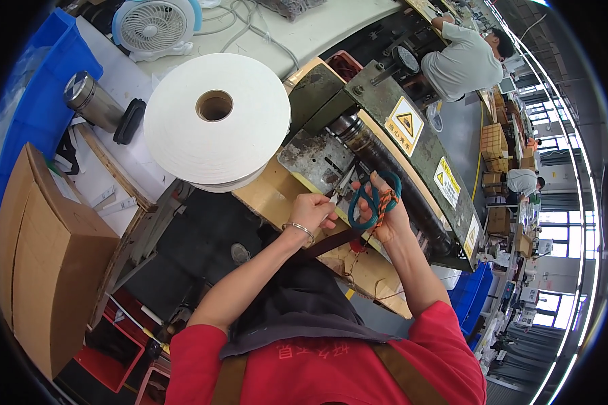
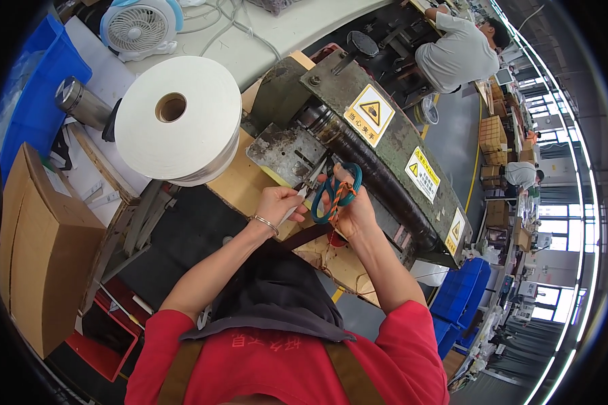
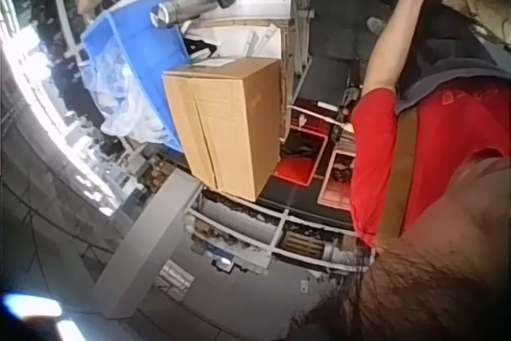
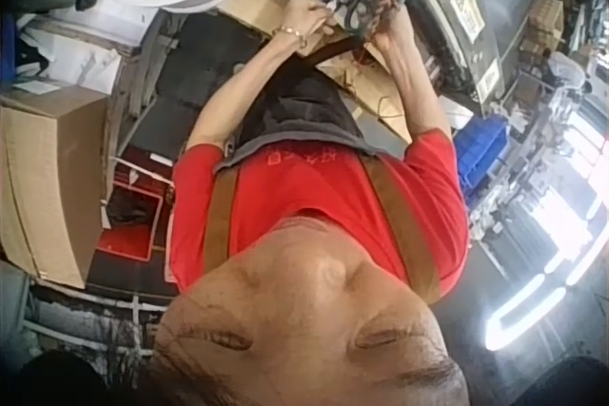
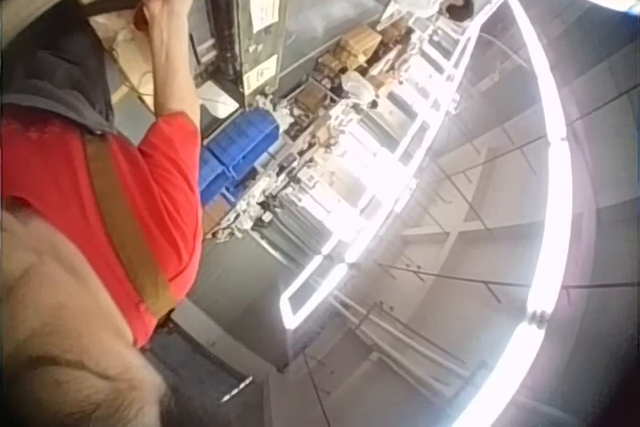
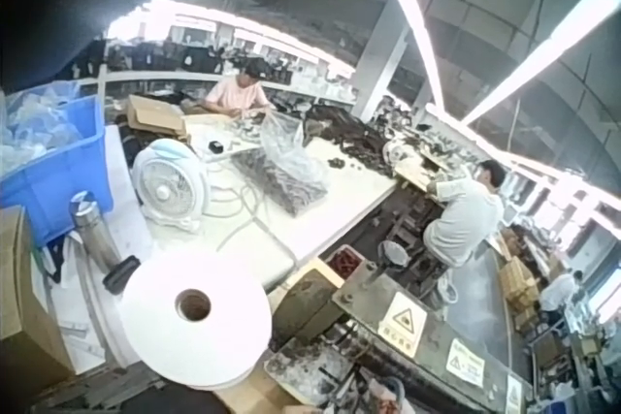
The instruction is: Cutting leather straps and trimming materials using scissors in a workshop environment.
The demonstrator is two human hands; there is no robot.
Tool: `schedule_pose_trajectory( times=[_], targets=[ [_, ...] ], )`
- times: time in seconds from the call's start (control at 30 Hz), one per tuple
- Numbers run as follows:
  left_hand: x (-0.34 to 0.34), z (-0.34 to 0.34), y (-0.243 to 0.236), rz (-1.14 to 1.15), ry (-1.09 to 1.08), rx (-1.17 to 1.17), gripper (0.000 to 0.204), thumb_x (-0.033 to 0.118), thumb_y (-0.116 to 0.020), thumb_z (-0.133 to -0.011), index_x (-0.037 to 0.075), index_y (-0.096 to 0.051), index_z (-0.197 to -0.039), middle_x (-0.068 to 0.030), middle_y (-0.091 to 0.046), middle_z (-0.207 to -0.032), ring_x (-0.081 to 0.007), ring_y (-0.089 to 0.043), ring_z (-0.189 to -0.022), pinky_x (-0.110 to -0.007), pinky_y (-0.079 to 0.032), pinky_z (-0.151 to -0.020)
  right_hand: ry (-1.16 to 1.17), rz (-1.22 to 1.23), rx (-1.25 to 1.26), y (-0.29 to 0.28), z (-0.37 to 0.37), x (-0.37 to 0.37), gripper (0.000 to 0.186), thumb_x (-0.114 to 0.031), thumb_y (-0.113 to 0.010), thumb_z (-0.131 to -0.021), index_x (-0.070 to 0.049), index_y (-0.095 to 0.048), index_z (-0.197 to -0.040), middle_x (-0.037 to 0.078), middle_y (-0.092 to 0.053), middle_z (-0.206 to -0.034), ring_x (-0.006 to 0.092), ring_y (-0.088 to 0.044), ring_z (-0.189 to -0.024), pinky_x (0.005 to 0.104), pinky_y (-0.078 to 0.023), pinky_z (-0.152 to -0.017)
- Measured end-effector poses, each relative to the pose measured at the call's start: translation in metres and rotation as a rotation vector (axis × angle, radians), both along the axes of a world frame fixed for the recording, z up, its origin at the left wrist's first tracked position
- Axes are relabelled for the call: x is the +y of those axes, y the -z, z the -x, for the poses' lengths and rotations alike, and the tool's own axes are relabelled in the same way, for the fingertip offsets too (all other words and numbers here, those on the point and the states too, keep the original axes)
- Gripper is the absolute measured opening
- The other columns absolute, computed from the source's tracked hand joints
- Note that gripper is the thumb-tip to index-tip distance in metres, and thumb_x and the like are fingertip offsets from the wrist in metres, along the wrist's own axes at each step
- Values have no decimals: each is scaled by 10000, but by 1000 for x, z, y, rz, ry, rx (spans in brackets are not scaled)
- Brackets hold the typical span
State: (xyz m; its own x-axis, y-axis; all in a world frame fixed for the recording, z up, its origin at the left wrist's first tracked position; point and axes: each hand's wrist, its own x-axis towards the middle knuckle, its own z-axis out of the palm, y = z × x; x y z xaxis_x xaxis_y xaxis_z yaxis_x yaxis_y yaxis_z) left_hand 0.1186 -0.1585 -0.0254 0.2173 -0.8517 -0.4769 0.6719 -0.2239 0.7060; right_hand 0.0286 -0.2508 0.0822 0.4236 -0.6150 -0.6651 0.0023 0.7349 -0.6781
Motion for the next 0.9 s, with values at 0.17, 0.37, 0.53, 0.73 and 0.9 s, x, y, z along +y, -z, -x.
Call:
schedule_pose_trajectory(
  times=[0.17, 0.37, 0.53, 0.73, 0.9],
  targets=[
    [0, 0, 0, -12, -4, -3, 182, 89, -542, -772, -77, -566, -844, -117, -592, -674, -144, -573, -502, -219, -480, -449, -18, -9, -4, 3, 3, -4, 229, -269, -602, -763, -81, -472, -785, 82, -580, -791, 129, -548, -456, 219, -462, -356],
    [-1, 0, 1, -16, -9, -19, 178, 93, -544, -768, -72, -567, -831, -122, -592, -665, -155, -575, -492, -222, -480, -444, 7, 40, 31, 1, -1, -2, 290, -272, -606, -764, -32, -472, -671, 144, -571, -839, 116, -514, -445, 202, -391, -282],
    [0, 0, 0, -20, -11, 2, 172, 97, -546, -768, -66, -566, -821, -126, -595, -669, -162, -579, -487, -226, -478, -438, 36, -17, 1, 2, 0, -5, 298, -263, -602, -768, -22, -461, -664, 145, -570, -828, 126, -518, -456, 204, -409, -291],
    [1, -1, 1, -4, -25, 49, 188, 102, -546, -767, -66, -557, -849, -137, -598, -675, -178, -588, -492, -232, -474, -430, 38, -12, -16, 2, -1, -2, 303, -260, -602, -769, -20, -453, -659, 142, -568, -805, 132, -520, -454, 196, -402, -284],
    [1, -2, -1, -6, -30, 73, 193, 98, -539, -765, -71, -549, -856, -150, -600, -684, -189, -593, -497, -239, -473, -430, 5, -64, -38, 6, 4, -7, 302, -263, -602, -769, -32, -448, -651, 141, -568, -817, 133, -520, -451, 188, -389, -278]
  ],
)
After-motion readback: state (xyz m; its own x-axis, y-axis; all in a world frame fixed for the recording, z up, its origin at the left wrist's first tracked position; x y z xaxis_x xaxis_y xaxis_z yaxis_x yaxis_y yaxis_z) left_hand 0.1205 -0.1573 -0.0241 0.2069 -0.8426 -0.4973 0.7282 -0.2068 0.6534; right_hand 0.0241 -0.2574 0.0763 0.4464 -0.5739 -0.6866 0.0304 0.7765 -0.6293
